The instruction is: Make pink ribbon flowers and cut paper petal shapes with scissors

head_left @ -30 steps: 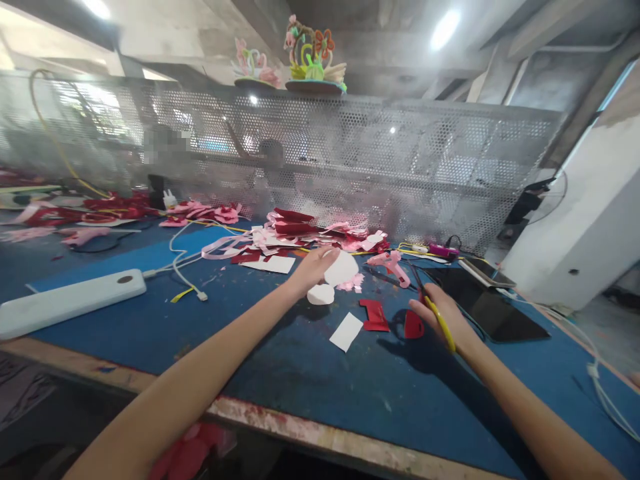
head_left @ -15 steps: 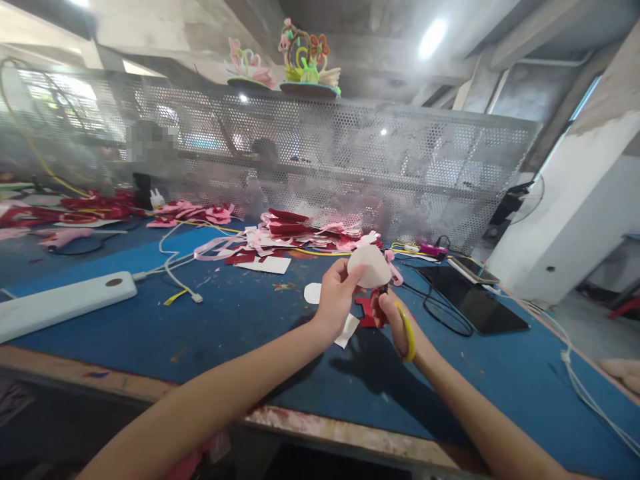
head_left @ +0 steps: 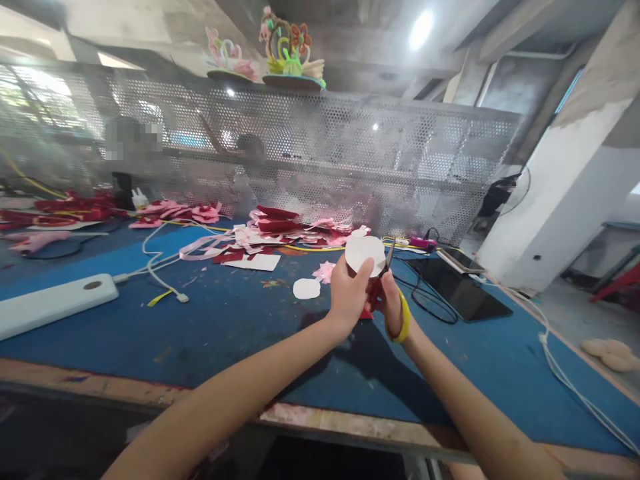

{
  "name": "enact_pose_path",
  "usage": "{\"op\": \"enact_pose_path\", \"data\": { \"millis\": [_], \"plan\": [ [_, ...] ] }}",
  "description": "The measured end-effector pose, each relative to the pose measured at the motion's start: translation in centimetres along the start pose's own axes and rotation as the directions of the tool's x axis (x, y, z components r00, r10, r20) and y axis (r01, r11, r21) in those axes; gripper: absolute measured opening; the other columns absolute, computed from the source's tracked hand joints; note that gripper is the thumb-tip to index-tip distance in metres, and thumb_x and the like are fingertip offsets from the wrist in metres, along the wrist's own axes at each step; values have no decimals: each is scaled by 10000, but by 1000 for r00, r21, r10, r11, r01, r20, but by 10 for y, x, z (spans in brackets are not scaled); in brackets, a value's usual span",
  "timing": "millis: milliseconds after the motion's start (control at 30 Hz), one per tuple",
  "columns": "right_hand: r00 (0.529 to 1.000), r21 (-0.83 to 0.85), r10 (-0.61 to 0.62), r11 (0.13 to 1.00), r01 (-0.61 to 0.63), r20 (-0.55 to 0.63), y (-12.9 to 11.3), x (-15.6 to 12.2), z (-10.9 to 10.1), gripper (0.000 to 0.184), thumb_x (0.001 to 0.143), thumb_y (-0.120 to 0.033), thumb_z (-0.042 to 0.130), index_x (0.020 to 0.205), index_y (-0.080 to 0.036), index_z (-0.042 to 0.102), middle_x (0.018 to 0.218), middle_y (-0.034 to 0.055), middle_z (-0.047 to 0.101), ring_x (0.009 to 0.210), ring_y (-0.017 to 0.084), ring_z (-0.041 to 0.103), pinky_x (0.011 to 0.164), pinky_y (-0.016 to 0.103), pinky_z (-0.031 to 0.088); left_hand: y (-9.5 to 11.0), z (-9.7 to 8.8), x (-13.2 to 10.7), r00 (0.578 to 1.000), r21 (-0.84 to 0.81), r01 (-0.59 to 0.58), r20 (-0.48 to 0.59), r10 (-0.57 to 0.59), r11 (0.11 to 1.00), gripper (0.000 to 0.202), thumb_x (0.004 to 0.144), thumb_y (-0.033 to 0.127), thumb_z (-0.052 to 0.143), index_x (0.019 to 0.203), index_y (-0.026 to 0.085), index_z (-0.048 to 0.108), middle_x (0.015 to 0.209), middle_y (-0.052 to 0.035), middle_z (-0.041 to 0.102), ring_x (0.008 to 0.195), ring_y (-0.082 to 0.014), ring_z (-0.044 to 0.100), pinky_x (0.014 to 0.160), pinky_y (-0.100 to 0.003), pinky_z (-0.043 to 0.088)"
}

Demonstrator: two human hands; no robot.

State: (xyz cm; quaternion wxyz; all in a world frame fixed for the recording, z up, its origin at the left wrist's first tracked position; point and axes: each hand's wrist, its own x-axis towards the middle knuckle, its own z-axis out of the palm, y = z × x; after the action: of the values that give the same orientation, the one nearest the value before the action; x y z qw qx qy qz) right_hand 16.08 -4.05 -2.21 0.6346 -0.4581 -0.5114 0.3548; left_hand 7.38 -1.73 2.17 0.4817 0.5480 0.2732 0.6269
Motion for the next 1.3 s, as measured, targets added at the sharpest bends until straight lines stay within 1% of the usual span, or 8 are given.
{"op": "enact_pose_path", "data": {
  "millis": [133,233,367,467,633,733,1200,1300],
  "plan": [
    [998,-46,-43,998,45,53,1,-2,-6,568,801,-751,275,672,-216,417,584,-20,440,491,125,419,492,273,397,-7,-8,-5,977,94,50,203,-68,994,326,794,402,565,584,154,544,486,2,562,456,-111,522,489,-223,418],
    [991,-146,-81,985,97,107,2,-5,-11,538,817,-718,318,673,-213,432,593,-18,447,518,130,429,520,275,409,-9,-13,-6,951,38,61,300,-69,997,427,830,444,500,507,164,491,381,27,452,372,-88,435,427,-215,361],
    [989,-213,-84,971,109,122,3,-6,-16,521,828,-698,332,732,-206,474,603,-16,451,523,135,425,504,271,389,-10,-14,-4,953,-62,83,298,-60,995,334,812,424,522,608,160,538,483,25,509,434,-82,444,462,-207,376],
    [989,-228,-80,968,106,121,2,-5,-21,535,841,-694,295,725,-204,477,615,-10,461,529,138,435,503,272,386,-10,-14,-2,922,-88,169,365,-126,982,266,777,427,556,764,162,580,614,14,565,476,-83,449,469,-211,372],
    [988,-306,-83,945,119,129,2,-3,-32,540,825,-710,311,710,-208,475,593,-15,468,515,138,437,493,270,376,-10,-15,-1,891,-33,191,425,-159,981,284,748,439,564,739,155,555,545,36,486,447,-71,369,438,-211,309],
    [987,-337,-81,933,123,137,3,-3,-34,550,822,-719,299,680,-211,454,554,-21,457,485,134,428,476,267,364,-11,-15,-1,891,-29,192,425,-161,981,272,744,428,564,749,156,557,580,28,508,483,-79,401,462,-212,332],
    [993,-482,-58,870,102,106,-9,-5,-34,603,807,-754,211,593,-224,403,432,-16,436,392,131,406,422,261,332,-7,-15,3,888,-70,171,443,-123,983,302,705,436,593,689,161,471,530,61,363,446,-45,252,420,-204,243],
    [992,-525,-51,845,103,111,-14,-5,-36,588,810,-746,231,585,-227,392,424,-13,432,385,131,403,416,260,320,-5,-16,5,894,-69,186,427,-139,980,270,695,404,600,698,154,497,547,51,407,460,-50,296,427,-198,263]
  ]
}}
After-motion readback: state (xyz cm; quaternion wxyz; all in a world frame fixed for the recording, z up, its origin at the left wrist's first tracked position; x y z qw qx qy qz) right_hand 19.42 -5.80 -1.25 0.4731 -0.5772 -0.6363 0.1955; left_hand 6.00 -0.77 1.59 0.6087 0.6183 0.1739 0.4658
